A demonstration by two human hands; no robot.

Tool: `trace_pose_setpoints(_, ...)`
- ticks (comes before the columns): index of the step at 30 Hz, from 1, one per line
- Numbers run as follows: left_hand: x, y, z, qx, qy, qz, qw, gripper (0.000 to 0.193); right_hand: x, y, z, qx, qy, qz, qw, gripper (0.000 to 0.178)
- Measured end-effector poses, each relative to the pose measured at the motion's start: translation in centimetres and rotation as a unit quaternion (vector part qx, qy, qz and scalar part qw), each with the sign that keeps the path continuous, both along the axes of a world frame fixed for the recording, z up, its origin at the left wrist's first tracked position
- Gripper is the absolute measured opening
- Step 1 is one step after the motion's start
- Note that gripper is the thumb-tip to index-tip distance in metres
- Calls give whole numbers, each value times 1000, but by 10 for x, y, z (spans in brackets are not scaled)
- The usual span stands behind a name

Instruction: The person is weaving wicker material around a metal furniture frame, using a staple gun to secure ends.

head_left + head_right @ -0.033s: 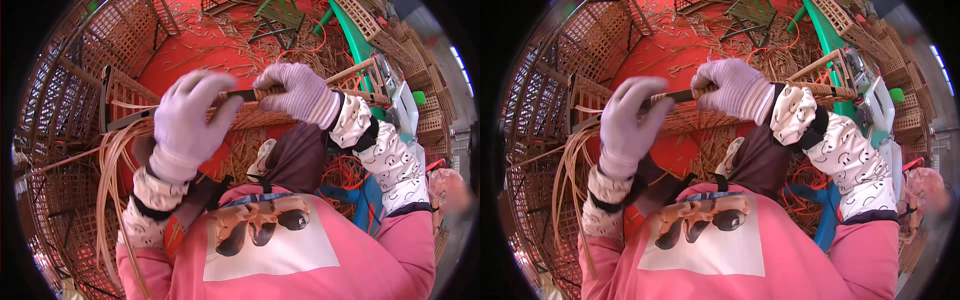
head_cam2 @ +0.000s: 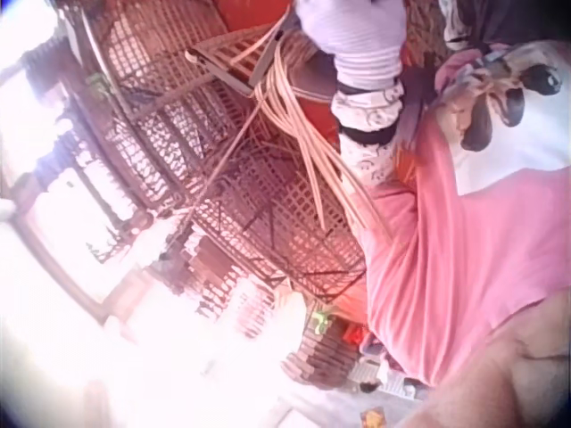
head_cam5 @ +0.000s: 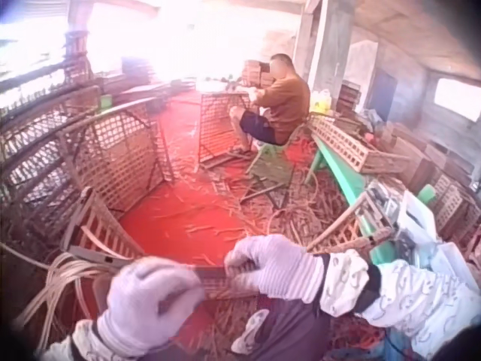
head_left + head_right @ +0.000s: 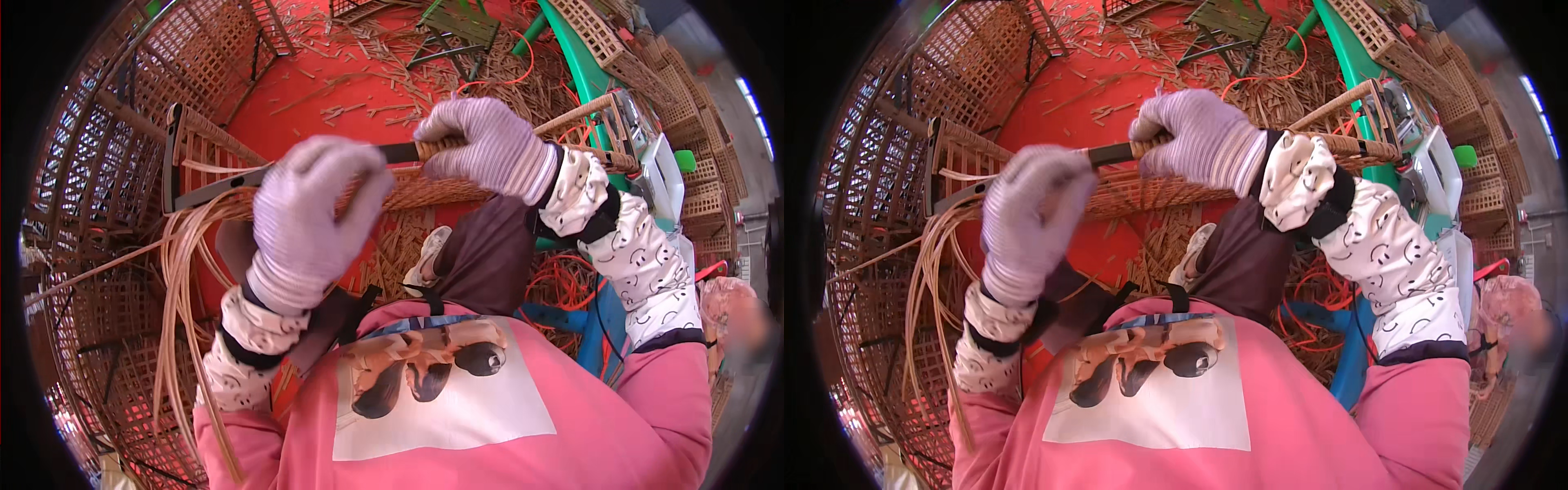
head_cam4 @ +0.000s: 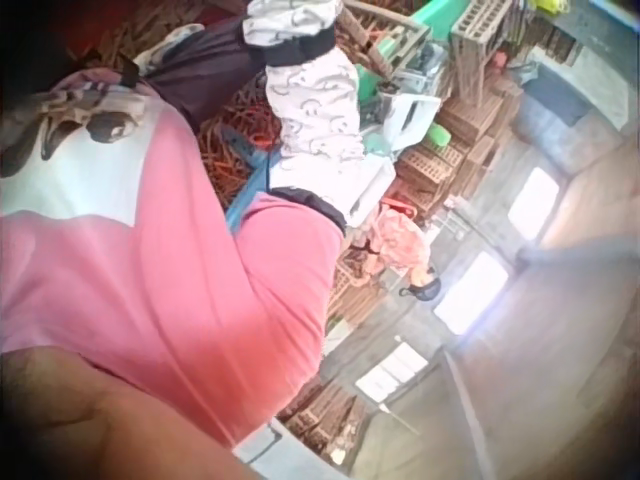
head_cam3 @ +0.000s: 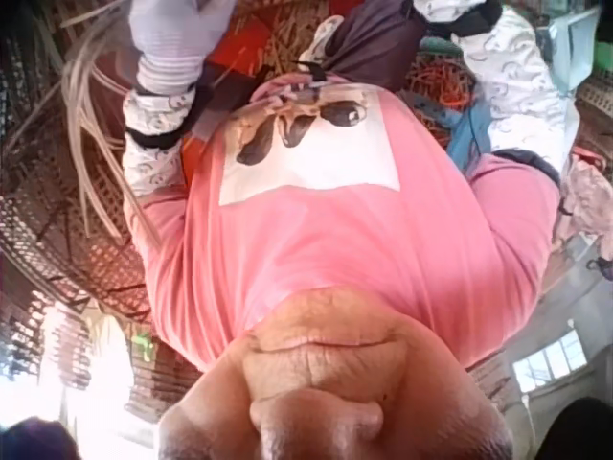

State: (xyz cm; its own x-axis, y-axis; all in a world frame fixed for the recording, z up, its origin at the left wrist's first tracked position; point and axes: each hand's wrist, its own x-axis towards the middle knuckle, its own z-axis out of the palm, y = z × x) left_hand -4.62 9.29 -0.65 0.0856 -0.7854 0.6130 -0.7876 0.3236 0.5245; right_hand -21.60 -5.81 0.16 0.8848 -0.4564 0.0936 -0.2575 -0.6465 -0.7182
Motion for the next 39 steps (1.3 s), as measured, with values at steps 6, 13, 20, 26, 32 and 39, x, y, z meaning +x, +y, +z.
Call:
trace_pose_setpoints(6, -28, 17, -38, 142, -48, 35, 988, 20, 11, -16, 5, 152, 35, 29, 987, 30)
trace_pose_setpoints(13, -45, 12, -38, 179, -46, 85, 979, 21, 10, -18, 6, 166, 41, 38, 985, 32)
trace_pose_setpoints(20, -45, -5, -39, 240, 258, -47, 935, 21, 10, -20, 0, 94, -1, 73, 993, 35)
trace_pose_setpoints(26, -67, 8, -13, 220, 528, -65, 818, 15, 3, -5, -1, -67, -20, 62, 996, 34)
trace_pose_setpoints(32, -82, 26, 18, 102, 597, -63, 794, 8, 5, -3, -1, -107, -24, 34, 993, 29)
trace_pose_setpoints(39, -52, -9, 46, 54, 36, -92, 994, 13, -5, 8, -3, -117, -58, 40, 991, 30)
